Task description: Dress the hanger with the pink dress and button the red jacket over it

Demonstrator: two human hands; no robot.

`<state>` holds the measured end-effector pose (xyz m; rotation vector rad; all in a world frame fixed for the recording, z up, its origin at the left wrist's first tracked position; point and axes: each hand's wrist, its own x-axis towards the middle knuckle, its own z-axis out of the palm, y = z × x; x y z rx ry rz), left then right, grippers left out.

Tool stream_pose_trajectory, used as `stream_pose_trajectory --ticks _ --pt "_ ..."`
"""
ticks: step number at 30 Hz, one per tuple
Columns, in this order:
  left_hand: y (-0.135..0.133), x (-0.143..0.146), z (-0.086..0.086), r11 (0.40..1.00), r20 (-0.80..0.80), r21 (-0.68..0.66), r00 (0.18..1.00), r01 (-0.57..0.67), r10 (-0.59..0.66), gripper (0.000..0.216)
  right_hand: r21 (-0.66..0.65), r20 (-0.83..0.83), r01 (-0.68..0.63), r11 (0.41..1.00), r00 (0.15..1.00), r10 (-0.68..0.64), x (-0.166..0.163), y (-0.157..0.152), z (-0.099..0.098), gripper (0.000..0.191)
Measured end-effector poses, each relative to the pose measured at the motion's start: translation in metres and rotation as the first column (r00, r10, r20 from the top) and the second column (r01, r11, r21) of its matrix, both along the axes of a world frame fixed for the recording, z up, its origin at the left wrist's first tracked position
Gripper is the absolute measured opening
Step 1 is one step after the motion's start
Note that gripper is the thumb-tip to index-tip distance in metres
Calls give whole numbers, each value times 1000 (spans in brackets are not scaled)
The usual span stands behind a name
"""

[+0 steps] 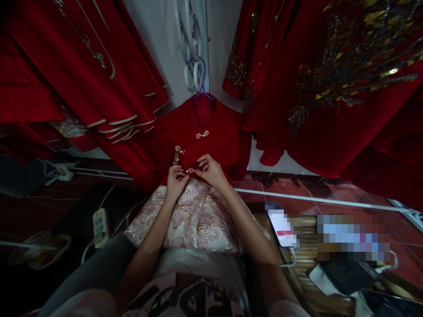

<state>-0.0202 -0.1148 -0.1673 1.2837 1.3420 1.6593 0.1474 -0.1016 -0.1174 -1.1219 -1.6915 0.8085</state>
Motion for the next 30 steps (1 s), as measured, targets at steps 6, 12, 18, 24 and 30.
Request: stream_pose_trajectory --ticks 6,12,18,24,30 --pt "-5 -2 -3 998 -86 57 996 -17 22 32 49 -96 39 998 995 -34 20 -1 20 23" --pt "-5 -2 -4 999 -162 54 987 -7 16 30 -29 2 -32 999 999 33 15 2 8 16" --pt "-8 -4 -6 999 -178 52 984 12 -3 24 -79 2 -120 990 993 121 -5 2 -7 16" --pt "-7 -4 -7 998 -113 34 993 50 -46 27 -94 -68 -96 991 994 90 -12 4 -16 17" --pt "-3 -5 -9 998 -49 -27 997 54 -55 30 -81 -117 -122 989 987 112 -13 8 -24 16"
